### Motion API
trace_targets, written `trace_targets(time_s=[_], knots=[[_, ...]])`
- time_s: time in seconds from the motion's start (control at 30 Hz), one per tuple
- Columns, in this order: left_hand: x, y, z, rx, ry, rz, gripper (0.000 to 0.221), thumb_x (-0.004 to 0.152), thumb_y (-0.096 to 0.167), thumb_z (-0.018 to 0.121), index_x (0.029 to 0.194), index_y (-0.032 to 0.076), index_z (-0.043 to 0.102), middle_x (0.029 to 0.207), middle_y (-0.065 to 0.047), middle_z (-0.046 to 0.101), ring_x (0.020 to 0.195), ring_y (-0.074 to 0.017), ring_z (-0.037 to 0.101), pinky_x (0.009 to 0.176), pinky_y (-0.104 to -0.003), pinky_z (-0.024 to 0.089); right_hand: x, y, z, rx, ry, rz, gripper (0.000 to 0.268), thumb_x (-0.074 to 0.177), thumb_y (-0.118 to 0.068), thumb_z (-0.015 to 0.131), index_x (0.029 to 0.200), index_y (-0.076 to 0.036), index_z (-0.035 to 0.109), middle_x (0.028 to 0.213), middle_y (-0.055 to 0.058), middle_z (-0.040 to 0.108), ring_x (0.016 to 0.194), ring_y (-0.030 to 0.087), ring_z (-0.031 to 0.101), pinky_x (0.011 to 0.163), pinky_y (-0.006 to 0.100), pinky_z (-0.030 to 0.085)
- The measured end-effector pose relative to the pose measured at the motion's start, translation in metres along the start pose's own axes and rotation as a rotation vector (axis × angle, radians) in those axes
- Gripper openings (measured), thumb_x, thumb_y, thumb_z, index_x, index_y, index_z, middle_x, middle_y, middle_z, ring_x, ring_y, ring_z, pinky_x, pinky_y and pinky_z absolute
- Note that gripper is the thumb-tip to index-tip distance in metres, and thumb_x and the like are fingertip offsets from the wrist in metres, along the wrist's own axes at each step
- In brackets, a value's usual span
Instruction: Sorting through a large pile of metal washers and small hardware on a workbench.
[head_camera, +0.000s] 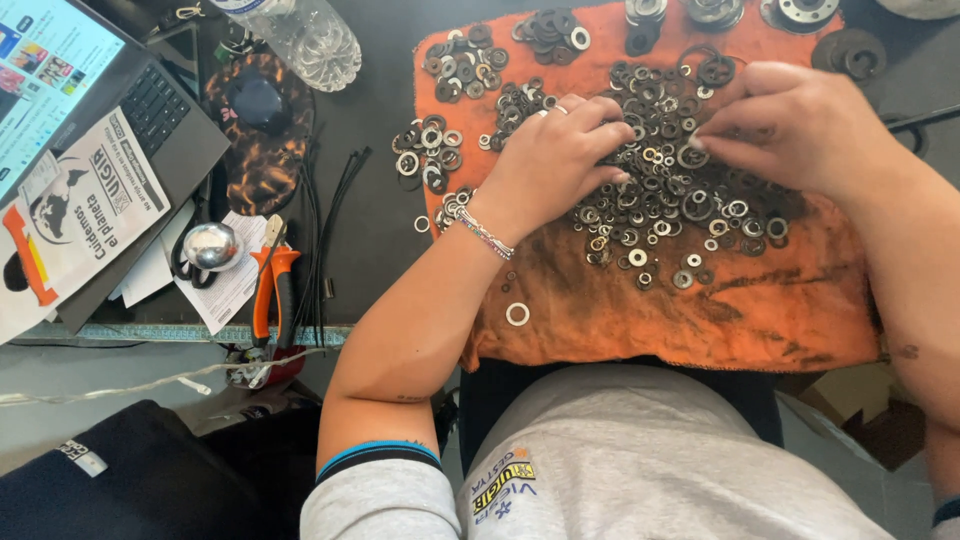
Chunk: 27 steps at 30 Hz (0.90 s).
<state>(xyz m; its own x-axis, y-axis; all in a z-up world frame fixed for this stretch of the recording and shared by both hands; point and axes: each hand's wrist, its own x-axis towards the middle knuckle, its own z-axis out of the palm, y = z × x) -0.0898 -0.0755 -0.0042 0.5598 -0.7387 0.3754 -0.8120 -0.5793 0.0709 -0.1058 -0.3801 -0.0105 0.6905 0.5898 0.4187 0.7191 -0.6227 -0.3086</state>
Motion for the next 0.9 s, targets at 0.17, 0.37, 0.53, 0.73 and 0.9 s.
trace_targets(time_s=[0.17, 0.37, 0.53, 0.73, 0.9], knots=[[-0.004, -0.002, 0.014, -0.03, -0.074, 0.046, 0.055, 0.078, 0.053, 0.088, 0.118, 0.019, 0.073, 0.132, -0.006, 0.061, 0.12, -0.0306, 0.06, 0.077, -0.044, 0.062, -0.006, 0.014, 0.016, -0.313, 0.028, 0.03, 0.01, 0.104, -0.035, 0.086, 0.101, -0.026, 0.082, 0.113, -0.011, 0.074, 0.097, 0.011, 0.072, 0.071, 0.03, 0.055], [-0.002, -0.001, 0.001, -0.242, -0.152, 0.111, 0.04, 0.088, 0.048, 0.081, 0.116, 0.02, 0.077, 0.135, -0.007, 0.058, 0.123, -0.0331, 0.054, 0.086, -0.053, 0.057, 0.002, -0.01, 0.013, 0.017, -0.221, 0.02, 0.009, 0.09, -0.034, 0.078, 0.094, -0.026, 0.08, 0.095, -0.009, 0.066, 0.09, 0.014, 0.067, 0.073, 0.036, 0.055], [-0.001, -0.003, -0.006, -0.168, -0.117, 0.046, 0.056, 0.073, 0.039, 0.096, 0.116, 0.018, 0.066, 0.131, -0.001, 0.061, 0.12, -0.0304, 0.059, 0.079, -0.048, 0.059, 0.007, -0.014, 0.003, 0.288, -0.097, -0.026, 0.005, 0.089, -0.016, 0.082, 0.09, -0.012, 0.08, 0.087, 0.001, 0.065, 0.077, 0.017, 0.061, 0.075, 0.031, 0.05], [-0.003, -0.01, -0.005, -0.063, -0.066, -0.006, 0.058, 0.073, 0.032, 0.096, 0.12, 0.019, 0.064, 0.131, -0.003, 0.062, 0.116, -0.0275, 0.063, 0.075, -0.042, 0.058, 0.018, -0.039, 0.008, 0.418, -0.254, 0.053, 0.011, 0.082, -0.025, 0.083, 0.08, -0.014, 0.08, 0.079, -0.002, 0.067, 0.07, 0.012, 0.064, 0.071, 0.027, 0.049], [-0.002, -0.008, -0.003, -0.108, -0.063, 0.044, 0.061, 0.077, 0.039, 0.095, 0.124, 0.02, 0.062, 0.133, -0.002, 0.06, 0.118, -0.0273, 0.061, 0.082, -0.043, 0.059, 0.011, -0.022, 0.018, 0.182, -0.235, 0.039, 0.012, 0.084, -0.031, 0.083, 0.085, -0.019, 0.082, 0.086, -0.004, 0.07, 0.079, 0.017, 0.067, 0.074, 0.037, 0.053]])
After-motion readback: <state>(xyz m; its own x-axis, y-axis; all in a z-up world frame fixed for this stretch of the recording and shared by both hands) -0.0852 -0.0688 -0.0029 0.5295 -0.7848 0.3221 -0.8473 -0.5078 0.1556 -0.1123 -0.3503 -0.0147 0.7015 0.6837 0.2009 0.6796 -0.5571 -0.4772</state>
